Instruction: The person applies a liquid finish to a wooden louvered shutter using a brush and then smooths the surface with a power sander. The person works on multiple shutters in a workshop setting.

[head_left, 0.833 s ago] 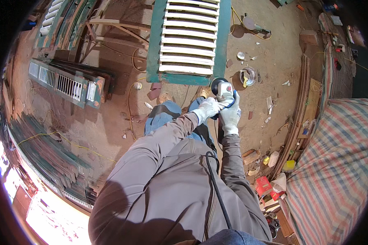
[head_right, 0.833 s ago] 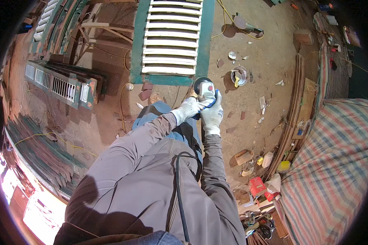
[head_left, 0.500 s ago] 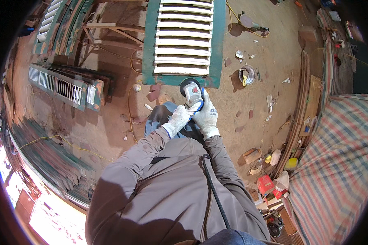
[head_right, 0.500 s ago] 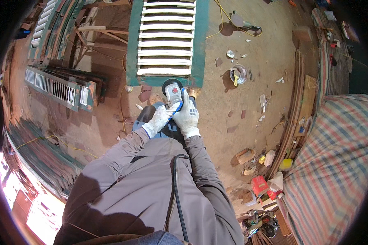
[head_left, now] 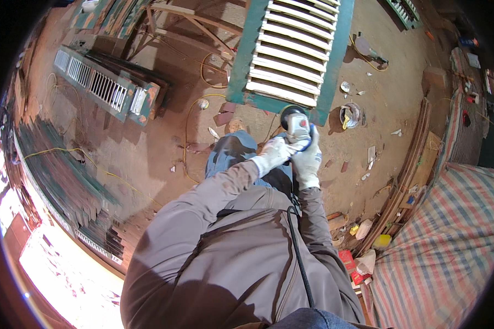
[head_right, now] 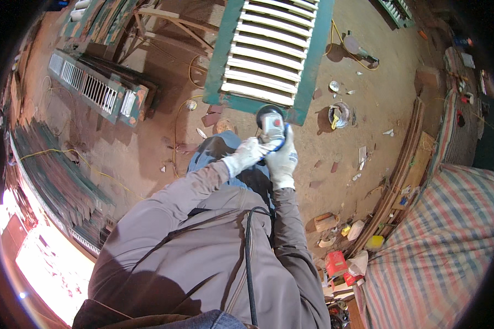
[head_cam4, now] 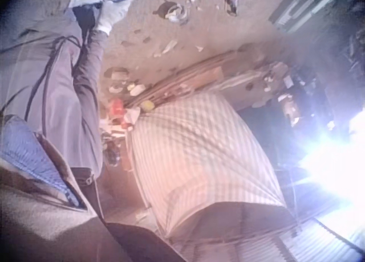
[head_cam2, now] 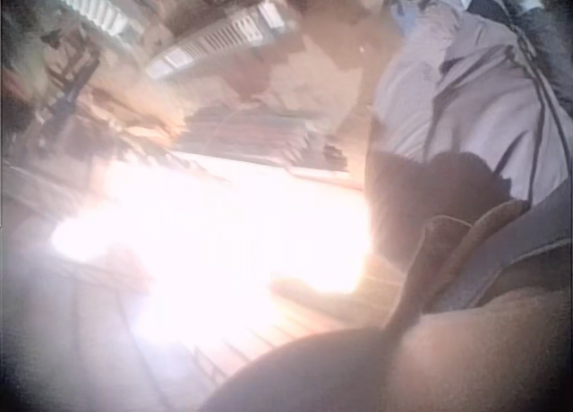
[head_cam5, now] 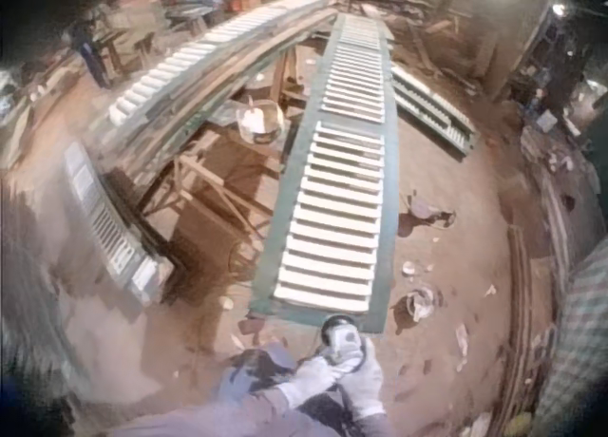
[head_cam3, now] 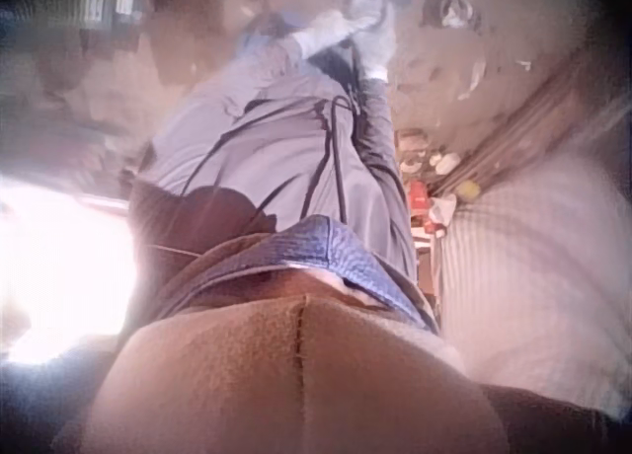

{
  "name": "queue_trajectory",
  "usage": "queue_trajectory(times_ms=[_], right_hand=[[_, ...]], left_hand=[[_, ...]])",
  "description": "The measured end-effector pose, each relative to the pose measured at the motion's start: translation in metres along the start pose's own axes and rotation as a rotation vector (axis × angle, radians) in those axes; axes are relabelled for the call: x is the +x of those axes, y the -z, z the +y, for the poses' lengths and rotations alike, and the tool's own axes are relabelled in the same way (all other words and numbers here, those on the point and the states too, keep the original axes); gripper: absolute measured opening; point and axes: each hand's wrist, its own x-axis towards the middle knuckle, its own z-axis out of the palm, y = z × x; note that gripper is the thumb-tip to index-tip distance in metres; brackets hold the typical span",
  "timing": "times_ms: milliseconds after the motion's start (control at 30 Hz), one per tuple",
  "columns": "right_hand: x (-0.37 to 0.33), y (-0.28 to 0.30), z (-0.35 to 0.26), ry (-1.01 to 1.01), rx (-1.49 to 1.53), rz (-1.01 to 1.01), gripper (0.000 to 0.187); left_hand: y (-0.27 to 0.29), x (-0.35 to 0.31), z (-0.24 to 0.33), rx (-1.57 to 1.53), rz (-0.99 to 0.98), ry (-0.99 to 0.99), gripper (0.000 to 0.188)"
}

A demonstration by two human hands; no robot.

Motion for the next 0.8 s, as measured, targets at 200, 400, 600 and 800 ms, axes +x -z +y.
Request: queue_trajectory(times_ms=[200,400,600,800], right_hand=[[0.004,-0.051,-0.068,0.124,-0.086,-0.214,0.077],[0.005,-0.069,-0.084,0.145,-0.139,-0.252,0.076],[-0.008,-0.03,-0.051,0.016,-0.006,-0.042,0.084],[-0.013,-0.052,-0.067,0.048,-0.038,-0.116,0.08]], left_hand=[[0.072,-0.029,-0.032,-0.306,0.073,0.154,0.06],[0.08,-0.022,-0.06,-0.24,0.092,0.049,0.035],[0.026,0.014,-0.072,0.414,-0.09,-0.222,0.046],[0.061,-0.021,-0.059,0.036,0.061,-0.018,0.061]])
